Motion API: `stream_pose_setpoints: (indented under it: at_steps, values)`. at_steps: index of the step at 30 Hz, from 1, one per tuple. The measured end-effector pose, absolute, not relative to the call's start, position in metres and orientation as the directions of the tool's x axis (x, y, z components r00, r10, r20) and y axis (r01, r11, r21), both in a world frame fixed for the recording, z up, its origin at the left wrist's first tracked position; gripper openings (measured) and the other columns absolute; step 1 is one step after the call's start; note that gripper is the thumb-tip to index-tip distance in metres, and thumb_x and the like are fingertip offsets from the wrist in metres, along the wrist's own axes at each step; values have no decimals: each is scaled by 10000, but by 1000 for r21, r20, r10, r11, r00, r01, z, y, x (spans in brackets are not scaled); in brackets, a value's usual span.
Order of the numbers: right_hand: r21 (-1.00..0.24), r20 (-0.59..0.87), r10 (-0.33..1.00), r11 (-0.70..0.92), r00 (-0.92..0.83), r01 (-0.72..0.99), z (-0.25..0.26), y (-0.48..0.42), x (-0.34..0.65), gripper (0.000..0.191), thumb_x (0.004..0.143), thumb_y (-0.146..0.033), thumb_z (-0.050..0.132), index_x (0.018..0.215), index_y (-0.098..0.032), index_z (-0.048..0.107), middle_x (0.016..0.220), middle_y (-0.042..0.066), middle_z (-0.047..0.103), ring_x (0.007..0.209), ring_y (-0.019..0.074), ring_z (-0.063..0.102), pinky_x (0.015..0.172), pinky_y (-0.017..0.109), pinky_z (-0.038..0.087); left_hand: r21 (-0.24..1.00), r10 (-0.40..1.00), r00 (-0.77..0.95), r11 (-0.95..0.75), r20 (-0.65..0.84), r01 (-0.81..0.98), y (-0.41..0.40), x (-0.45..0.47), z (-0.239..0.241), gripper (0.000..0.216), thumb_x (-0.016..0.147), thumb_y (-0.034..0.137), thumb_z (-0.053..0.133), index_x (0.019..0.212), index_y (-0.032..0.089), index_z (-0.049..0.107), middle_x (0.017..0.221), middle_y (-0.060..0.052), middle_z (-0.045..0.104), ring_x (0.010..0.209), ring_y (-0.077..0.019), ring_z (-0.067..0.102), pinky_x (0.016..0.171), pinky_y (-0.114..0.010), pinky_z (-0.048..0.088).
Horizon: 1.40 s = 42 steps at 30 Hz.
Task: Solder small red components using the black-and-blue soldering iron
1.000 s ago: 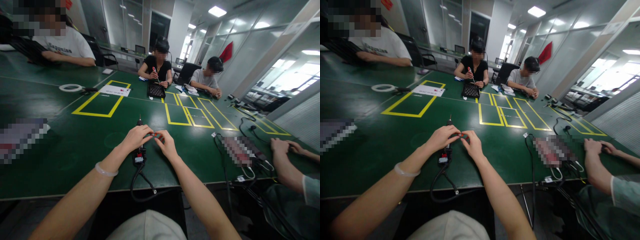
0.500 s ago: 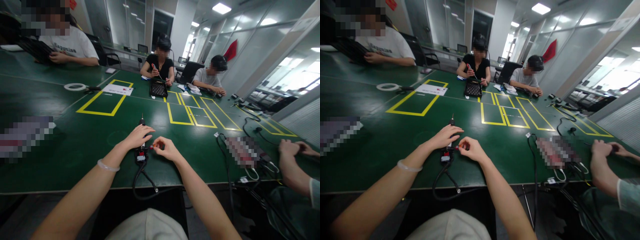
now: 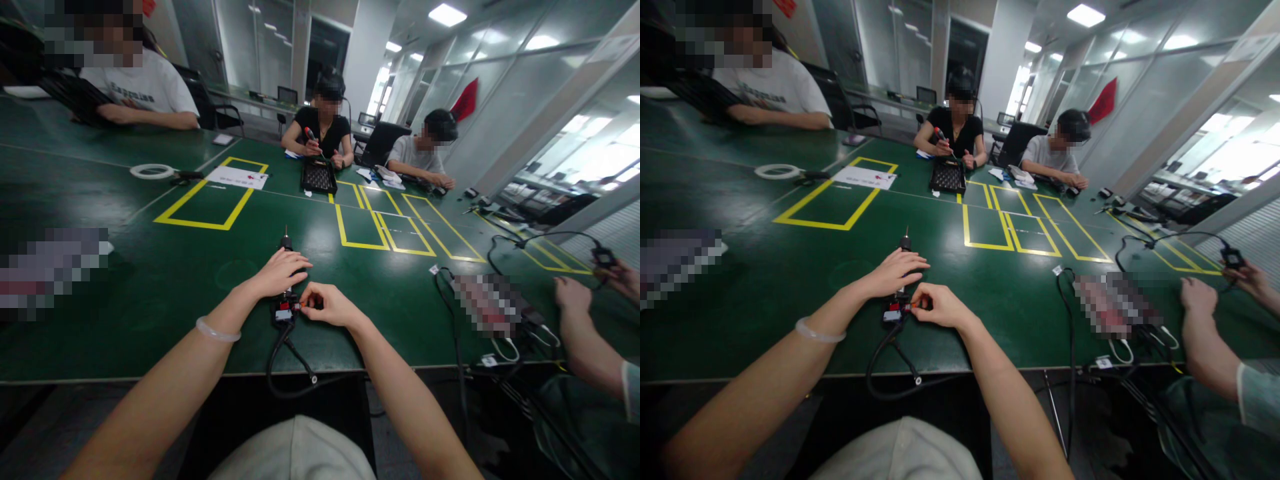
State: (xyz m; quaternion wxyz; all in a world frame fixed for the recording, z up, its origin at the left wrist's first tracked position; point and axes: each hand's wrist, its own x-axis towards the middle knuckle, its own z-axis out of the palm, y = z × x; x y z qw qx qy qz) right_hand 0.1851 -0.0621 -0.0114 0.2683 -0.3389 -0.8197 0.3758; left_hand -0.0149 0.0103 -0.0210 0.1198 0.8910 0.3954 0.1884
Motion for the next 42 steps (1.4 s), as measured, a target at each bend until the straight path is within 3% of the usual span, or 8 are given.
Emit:
stream_pose_setpoints:
  at_steps: [9,14,22,26,30,33,36,42]
  values:
    - [-807,194,774,475,-603,351,-14,-64,182,147,810,-271,653,907,-170,607,799,-10,588,672,107,516,642,216,425,381,769,594,-636,237,671,8,-12,-20,351,928,401,431,1191,292,637,1315,-33,593,1305,-236,425,1149,-520,131]
    - [-812,215,799,466,-562,351,-14,-70,181,119,832,-280,655,847,-169,611,811,-8,591,671,104,532,645,216,437,371,769,601,-635,220,677,8,-11,-18,357,931,406,424,1199,292,631,1321,-34,590,1306,-239,425,1147,-526,128]
    - [-688,228,859,475,-458,549,-6,-95,172,113,884,-269,591,928,-181,645,918,32,622,799,135,594,757,254,477,387,771,593,-632,232,671,6,-11,-16,349,920,410,440,1180,295,641,1311,-31,597,1293,-235,436,1146,-531,133]
    - [-600,254,899,436,-357,671,-1,-121,155,210,914,-328,541,1053,-197,628,1068,75,611,1012,186,586,905,312,476,392,766,593,-639,247,662,7,-12,-17,343,913,418,449,1163,294,650,1299,-32,605,1287,-236,442,1146,-524,142]
    - [-532,226,922,386,-313,754,1,-149,130,507,899,-413,531,1326,-142,500,1393,164,462,1279,280,449,1047,416,418,392,763,591,-644,262,657,8,-13,-18,343,908,425,456,1153,291,654,1293,-33,609,1284,-231,445,1146,-500,157]
    - [-501,172,934,358,-315,788,0,-159,113,722,866,-473,554,1436,-70,370,1515,220,300,1410,366,257,1110,505,331,379,762,600,-644,244,664,8,-14,-18,359,911,431,448,1173,284,644,1305,-36,603,1293,-230,436,1142,-491,168]
    - [-494,124,945,324,-303,807,1,-156,103,738,863,-430,562,1468,-82,321,1546,216,242,1440,383,174,1114,537,309,368,758,608,-649,235,666,9,-14,-18,368,912,430,441,1181,273,638,1304,-37,605,1296,-238,433,1133,-484,184]
    - [-465,84,952,298,-293,834,11,-136,98,715,847,-283,577,1483,-133,288,1558,207,216,1433,368,204,1075,507,375,409,762,563,-647,320,644,13,-16,-12,419,931,406,404,1277,234,568,1285,-63,609,1200,-223,516,1076,-419,303]
